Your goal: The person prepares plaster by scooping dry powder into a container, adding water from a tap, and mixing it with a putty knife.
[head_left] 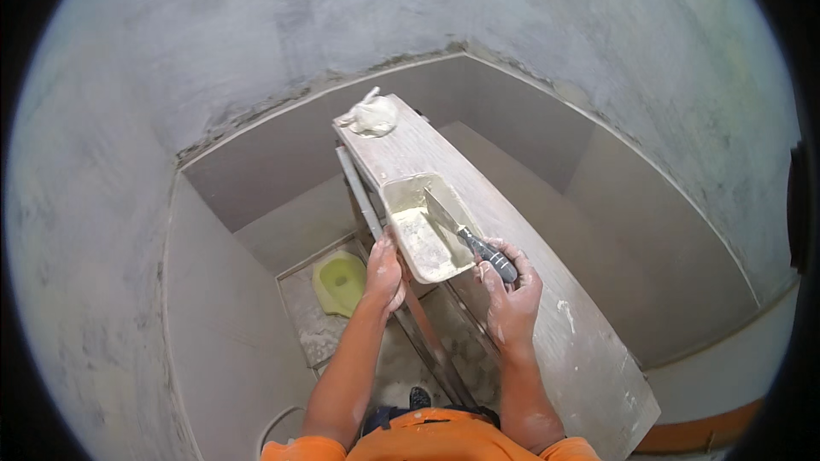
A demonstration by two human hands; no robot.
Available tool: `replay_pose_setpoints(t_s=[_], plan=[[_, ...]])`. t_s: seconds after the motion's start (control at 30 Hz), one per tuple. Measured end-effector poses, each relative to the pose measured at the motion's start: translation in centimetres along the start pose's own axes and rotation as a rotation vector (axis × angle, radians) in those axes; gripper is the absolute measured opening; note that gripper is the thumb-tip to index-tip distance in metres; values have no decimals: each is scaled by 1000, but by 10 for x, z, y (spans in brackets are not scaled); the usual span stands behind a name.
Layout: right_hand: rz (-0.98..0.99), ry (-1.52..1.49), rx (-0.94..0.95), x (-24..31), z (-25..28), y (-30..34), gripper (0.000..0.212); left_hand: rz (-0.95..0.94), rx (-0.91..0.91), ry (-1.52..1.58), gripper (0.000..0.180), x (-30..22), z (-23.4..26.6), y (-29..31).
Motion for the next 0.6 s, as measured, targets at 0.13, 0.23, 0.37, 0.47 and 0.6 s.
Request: replay_pose_setpoints(t_s=[0.13,0.23,0.37,0.47,0.6], plan=[[-109,176,-29,6,30,-15,38,106,176,-136,62,-10,-52,-29],[-214,163,-21,-3,40,-16,37,230,228,-315,63,-16,-44,-52],[-100,512,109,6,33,-33,38,239,277,-523,56,-42,-42,-81],[-52,563,98,7,15,-63,38,75,237,-718,37,-68,-26,-110],[80,764,208,11,-24,-113,38,-111,197,-1082,25,-93,8,-154]])
Point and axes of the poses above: each hand's wrist, its own y-axis away from the middle knuckle, its own z-axis out of the back of the hand, x = y × z, the point moved 8 cm from there along -y, towards the middle knuckle, and after that the axes turned 11 degrees about x, right-handed, at the moved point
